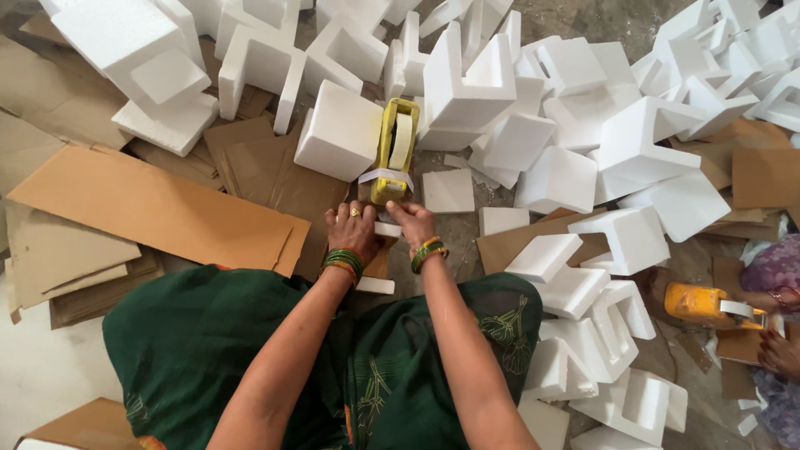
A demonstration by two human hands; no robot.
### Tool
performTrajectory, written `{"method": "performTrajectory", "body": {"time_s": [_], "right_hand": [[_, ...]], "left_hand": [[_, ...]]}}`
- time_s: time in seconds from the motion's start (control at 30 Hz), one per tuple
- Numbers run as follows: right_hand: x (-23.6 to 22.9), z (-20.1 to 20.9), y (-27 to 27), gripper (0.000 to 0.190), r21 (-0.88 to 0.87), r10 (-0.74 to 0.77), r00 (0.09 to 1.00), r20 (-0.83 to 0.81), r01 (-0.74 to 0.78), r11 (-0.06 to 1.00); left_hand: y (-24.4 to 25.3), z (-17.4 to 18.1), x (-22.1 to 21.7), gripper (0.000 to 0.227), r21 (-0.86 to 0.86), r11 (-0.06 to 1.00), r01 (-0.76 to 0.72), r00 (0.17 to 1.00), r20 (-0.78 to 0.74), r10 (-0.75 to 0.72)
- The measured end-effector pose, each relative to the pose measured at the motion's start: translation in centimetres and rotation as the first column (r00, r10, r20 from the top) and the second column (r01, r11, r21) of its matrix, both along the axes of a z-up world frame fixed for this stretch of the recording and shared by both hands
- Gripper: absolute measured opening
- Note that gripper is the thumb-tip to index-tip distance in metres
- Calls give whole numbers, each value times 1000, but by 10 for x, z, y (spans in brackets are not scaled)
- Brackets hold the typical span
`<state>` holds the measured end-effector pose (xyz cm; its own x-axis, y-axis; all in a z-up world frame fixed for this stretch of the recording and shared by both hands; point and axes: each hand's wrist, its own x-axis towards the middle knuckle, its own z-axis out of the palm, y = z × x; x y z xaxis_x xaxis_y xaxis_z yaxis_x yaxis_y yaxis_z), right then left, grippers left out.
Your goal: The person assembles protective packaging by placing a rectangular cardboard piece between two white foam inserts and securing them with clear tape from a dispenser. The person repeats this process for multiple units, handling foam pieces and cardboard from piles on the floor.
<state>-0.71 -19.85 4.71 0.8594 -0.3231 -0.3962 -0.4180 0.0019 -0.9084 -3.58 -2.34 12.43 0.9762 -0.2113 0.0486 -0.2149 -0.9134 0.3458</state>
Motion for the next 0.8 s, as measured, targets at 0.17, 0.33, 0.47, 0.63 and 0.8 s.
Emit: {"method": "performTrajectory", "body": {"time_s": [0.17,0.33,0.47,0.63,0.8], "right_hand": [[17,-61,-25,20,567,286,840,-461,31,823],[5,-96,-29,19,644,315,849,-425,39,764],[3,-78,-38,19,263,85,959,-271,-11,965],[-18,-15,-77,51,-374,572,820,23,-524,765],[-41,-5,-43,59,-818,492,867,-82,-341,464]], "left_hand": [[0,-2,3,56,14,1000,15,999,40,-16],[-3,2,1,53,16,1000,-10,1000,7,10],[-21,3,2,49,-9,1000,-28,998,57,29],[-55,7,6,69,-76,997,1,1000,-5,-2],[-48,-29,12,52,-229,973,19,992,-114,-46]]}}
